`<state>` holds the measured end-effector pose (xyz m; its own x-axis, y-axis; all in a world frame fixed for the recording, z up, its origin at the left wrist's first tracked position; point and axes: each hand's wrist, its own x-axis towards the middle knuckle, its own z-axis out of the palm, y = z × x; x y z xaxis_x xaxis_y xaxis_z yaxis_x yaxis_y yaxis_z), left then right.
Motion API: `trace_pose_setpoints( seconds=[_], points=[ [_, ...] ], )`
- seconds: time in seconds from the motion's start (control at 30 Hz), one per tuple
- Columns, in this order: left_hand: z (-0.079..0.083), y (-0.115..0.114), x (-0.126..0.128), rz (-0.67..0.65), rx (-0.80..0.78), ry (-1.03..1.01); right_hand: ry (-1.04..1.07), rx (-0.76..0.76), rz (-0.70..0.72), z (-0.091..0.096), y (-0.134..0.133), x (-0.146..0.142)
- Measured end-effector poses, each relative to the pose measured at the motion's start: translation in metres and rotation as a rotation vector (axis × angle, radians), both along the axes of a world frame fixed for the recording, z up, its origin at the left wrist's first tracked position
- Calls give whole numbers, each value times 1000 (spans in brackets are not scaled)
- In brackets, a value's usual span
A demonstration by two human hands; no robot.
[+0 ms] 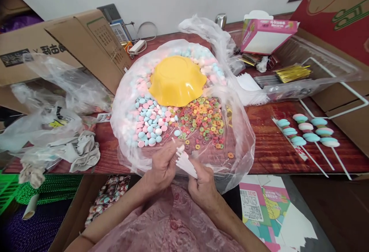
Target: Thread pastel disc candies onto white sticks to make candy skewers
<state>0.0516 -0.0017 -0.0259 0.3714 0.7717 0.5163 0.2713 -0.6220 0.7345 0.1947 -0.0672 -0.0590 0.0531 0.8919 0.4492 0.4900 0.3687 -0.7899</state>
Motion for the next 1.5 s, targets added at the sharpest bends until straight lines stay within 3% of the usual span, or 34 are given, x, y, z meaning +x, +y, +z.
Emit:
trace_pose_setpoints(
  seconds=[0.13,0.23,0.33,0.43,0.5,0.6,0.77,0.93,1.1,1.2,1.37,1.5],
  points=[
    [10,1,6,-152,-245,-20,62,-24,-131,-8,-1,14],
    [23,22,11,-211,-376,-36,174,-67,-288,-12,5,35],
    [30,56,31,-200,-259,154,429,-125,-411,-17,14,53],
    [23,84,63,-264,-99,597,605,-151,-413,-25,19,61],
    [13,92,84,-280,-44,756,619,-151,-399,-29,20,61],
    [2,91,96,-316,-15,778,590,-147,-377,-32,18,61],
    [4,89,62,-307,-219,536,444,-141,-310,-31,13,64],
    [1,82,23,-65,-536,119,-124,67,-166,-35,8,67],
    [-8,66,9,47,-699,-213,-226,86,-118,-37,8,67],
    [-9,58,2,45,-655,-145,-154,34,-161,-36,8,68],
    [-4,47,-4,-140,-387,265,11,-86,-272,-35,10,66],
    [-8,35,-5,-190,-187,421,-27,-67,-250,-32,10,65]
  ],
)
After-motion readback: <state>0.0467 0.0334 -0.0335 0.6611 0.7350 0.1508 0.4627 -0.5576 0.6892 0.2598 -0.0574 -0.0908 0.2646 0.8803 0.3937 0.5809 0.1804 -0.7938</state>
